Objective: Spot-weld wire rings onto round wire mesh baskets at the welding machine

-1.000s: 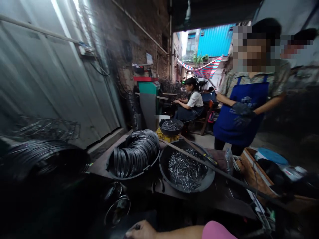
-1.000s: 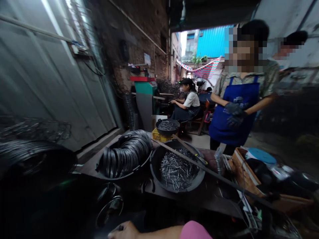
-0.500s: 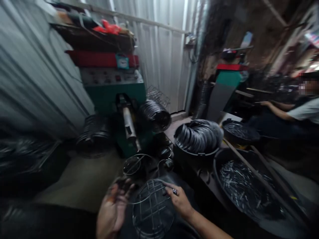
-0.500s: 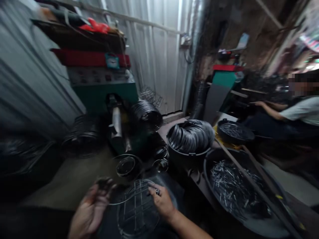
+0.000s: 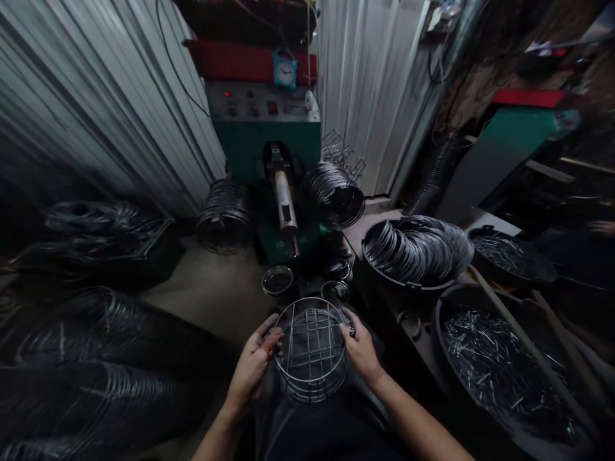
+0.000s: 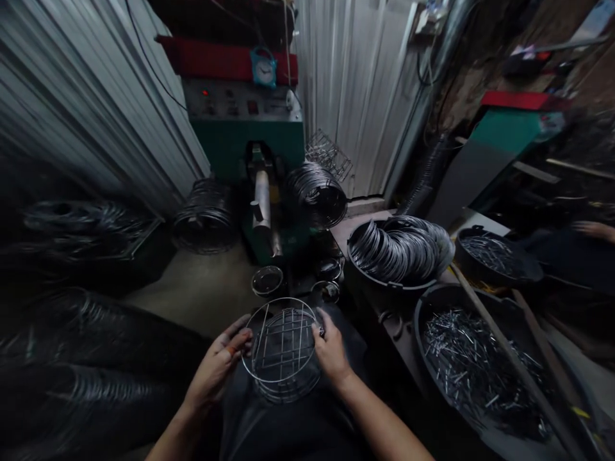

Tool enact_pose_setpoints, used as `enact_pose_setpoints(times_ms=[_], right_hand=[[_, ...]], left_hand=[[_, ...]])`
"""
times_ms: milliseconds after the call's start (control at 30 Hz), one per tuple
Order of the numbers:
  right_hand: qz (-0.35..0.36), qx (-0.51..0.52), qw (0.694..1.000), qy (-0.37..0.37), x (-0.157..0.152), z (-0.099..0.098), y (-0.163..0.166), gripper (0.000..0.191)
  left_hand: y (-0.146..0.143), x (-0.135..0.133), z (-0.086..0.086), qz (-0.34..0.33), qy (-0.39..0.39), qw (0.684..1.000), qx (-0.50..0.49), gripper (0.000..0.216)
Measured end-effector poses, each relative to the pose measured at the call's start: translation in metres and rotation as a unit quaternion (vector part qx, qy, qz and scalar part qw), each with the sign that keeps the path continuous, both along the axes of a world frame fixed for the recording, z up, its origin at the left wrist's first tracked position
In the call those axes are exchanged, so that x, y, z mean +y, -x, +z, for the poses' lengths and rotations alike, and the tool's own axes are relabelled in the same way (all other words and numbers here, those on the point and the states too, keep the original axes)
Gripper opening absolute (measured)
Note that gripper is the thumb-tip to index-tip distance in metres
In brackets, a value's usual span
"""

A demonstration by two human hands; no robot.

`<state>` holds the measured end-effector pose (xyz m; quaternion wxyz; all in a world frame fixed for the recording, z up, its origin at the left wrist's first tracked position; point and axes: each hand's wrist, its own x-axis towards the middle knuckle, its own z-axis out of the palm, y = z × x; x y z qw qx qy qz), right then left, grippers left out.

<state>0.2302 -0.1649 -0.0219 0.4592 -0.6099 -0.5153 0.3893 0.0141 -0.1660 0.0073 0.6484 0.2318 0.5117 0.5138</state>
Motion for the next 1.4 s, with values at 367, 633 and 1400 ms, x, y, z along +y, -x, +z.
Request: enact_pose_setpoints(times_ms=[367,633,1400], right_hand=[[0.041,-0.215,0.975,0.033,0.004,-0.014,-0.001,0.042],[0.056,-0.162,0.984,0.039,0.004,-0.023,-0.01,0.039],[0.063,0.016,0.998,0.0,-0.009,-0.044,-0.012,0.039]], left_hand=[[0.015,0.012,-0.043,-0.1,-0.058,0.955,0.272,0.056],[0.011,0.006,-0.055,-0.11,-0.071,0.936,0.326,0.05],[0.014,-0.015,-0.034,-0.361,-0.102,0.655,0.656,0.108]])
